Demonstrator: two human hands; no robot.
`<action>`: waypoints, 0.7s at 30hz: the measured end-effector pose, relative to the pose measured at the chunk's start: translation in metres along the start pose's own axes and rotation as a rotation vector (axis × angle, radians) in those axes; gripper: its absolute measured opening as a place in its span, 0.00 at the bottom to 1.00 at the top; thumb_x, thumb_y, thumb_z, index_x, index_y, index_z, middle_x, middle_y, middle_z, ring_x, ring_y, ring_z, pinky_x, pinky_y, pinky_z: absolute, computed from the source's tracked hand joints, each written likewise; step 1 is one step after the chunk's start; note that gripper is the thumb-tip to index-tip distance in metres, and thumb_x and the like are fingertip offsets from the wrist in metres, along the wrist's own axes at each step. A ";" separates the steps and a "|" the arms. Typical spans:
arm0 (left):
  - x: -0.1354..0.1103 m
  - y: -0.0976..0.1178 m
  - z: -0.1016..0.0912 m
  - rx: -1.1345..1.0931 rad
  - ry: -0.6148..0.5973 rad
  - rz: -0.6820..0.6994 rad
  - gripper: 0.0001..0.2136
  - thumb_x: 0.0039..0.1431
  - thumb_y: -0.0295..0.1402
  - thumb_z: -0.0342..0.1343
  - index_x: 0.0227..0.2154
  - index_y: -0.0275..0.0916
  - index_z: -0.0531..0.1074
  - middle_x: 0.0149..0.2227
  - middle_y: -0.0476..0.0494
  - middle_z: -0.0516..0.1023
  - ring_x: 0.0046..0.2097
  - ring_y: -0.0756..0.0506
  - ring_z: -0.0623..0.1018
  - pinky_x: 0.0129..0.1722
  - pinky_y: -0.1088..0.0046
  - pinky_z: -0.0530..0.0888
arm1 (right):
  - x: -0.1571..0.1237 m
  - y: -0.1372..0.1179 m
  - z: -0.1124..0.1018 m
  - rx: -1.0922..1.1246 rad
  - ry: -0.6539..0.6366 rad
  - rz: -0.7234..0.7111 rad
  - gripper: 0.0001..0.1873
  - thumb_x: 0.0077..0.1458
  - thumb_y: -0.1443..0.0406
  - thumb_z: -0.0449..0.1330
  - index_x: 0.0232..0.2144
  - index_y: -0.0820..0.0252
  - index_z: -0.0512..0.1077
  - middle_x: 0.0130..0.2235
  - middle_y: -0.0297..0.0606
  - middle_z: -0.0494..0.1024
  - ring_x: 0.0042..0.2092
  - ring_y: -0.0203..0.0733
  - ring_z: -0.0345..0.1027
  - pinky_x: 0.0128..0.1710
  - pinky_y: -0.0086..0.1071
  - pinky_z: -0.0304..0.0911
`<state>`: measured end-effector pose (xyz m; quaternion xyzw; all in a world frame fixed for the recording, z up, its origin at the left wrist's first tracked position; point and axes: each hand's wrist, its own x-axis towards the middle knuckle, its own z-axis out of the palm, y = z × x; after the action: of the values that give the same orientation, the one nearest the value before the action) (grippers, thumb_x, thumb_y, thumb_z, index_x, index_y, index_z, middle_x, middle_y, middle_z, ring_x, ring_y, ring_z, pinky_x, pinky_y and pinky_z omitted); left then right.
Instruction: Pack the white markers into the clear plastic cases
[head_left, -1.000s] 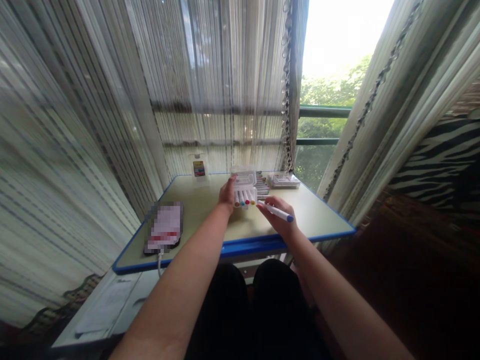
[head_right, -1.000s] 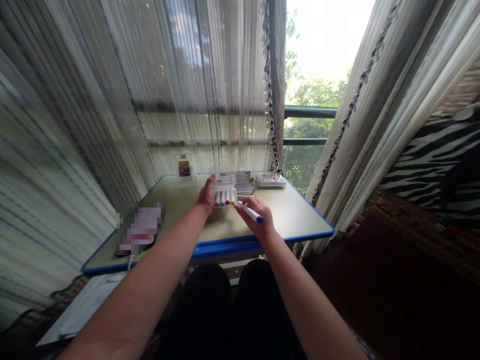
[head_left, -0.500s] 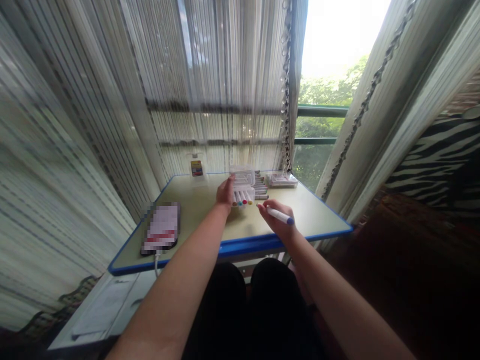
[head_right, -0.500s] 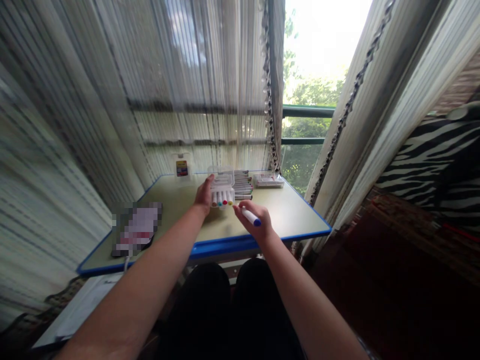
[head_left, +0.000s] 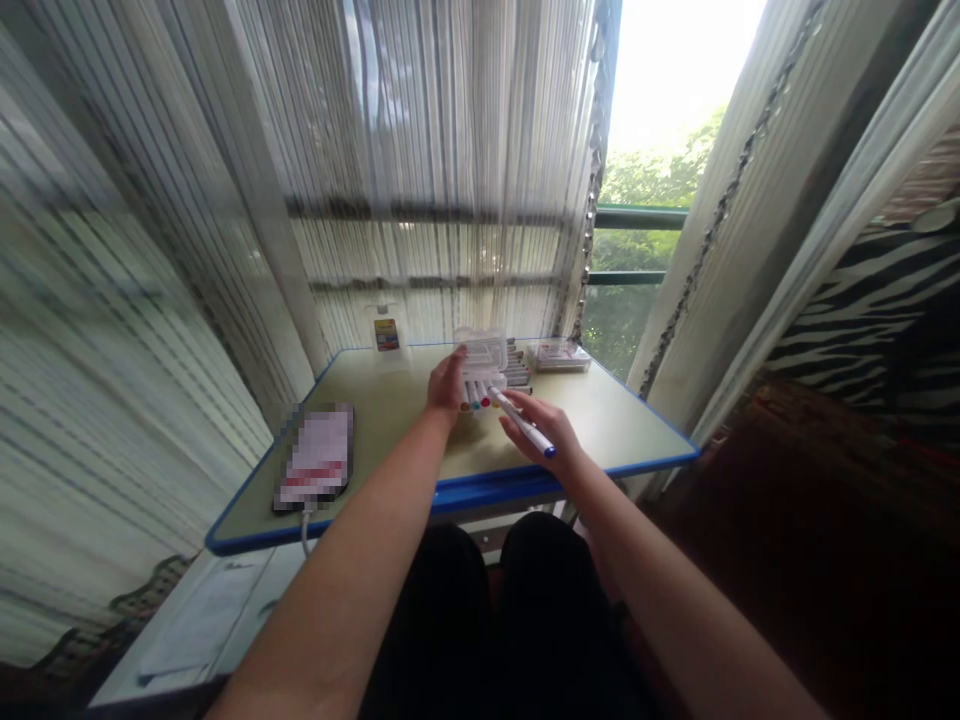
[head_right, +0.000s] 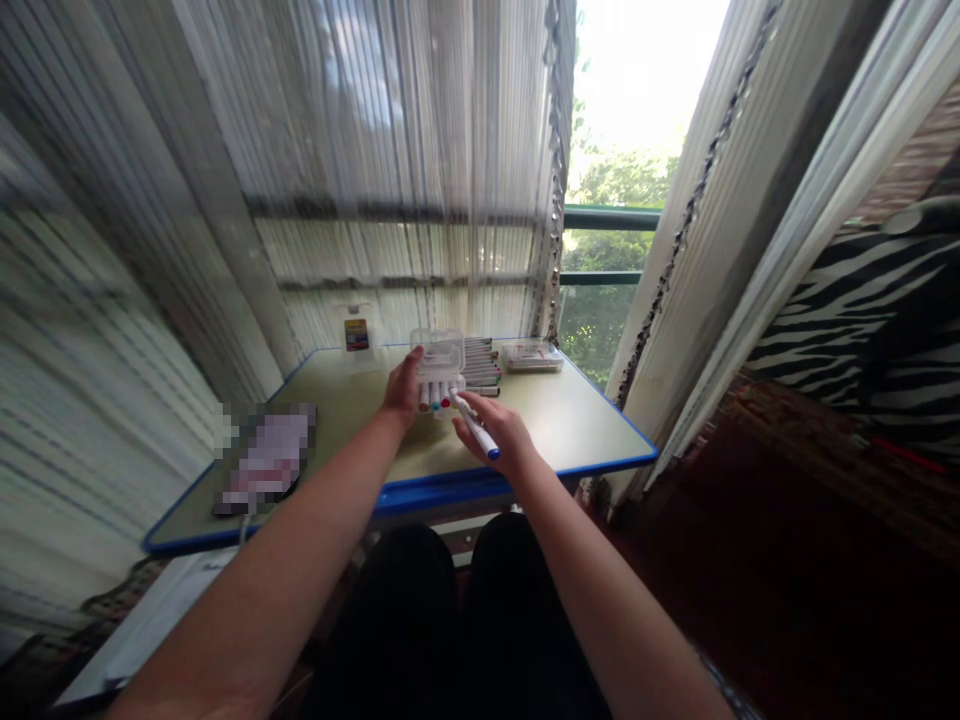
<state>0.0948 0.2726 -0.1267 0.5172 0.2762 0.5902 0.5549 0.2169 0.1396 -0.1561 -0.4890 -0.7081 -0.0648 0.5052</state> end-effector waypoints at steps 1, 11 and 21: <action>0.000 0.000 0.000 -0.006 -0.001 -0.002 0.20 0.47 0.52 0.57 0.29 0.38 0.76 0.30 0.44 0.80 0.35 0.45 0.78 0.35 0.71 0.72 | 0.000 0.001 0.000 0.018 -0.007 0.026 0.17 0.56 0.60 0.56 0.47 0.60 0.68 0.36 0.40 0.79 0.27 0.35 0.70 0.29 0.27 0.65; 0.000 0.000 -0.001 0.017 -0.009 -0.009 0.23 0.46 0.52 0.57 0.33 0.35 0.76 0.29 0.42 0.79 0.34 0.45 0.78 0.33 0.73 0.72 | 0.001 0.004 -0.002 0.043 -0.024 -0.019 0.06 0.57 0.62 0.56 0.35 0.59 0.68 0.34 0.38 0.73 0.26 0.31 0.63 0.26 0.25 0.61; -0.002 0.002 0.001 0.003 -0.001 -0.029 0.24 0.46 0.53 0.57 0.34 0.34 0.77 0.30 0.42 0.79 0.34 0.45 0.78 0.34 0.72 0.72 | 0.002 0.008 0.003 0.028 0.016 -0.041 0.11 0.55 0.65 0.58 0.42 0.59 0.73 0.39 0.42 0.76 0.31 0.35 0.70 0.33 0.29 0.68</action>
<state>0.0949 0.2701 -0.1249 0.5141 0.2843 0.5816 0.5628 0.2211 0.1468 -0.1595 -0.4667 -0.7149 -0.0692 0.5161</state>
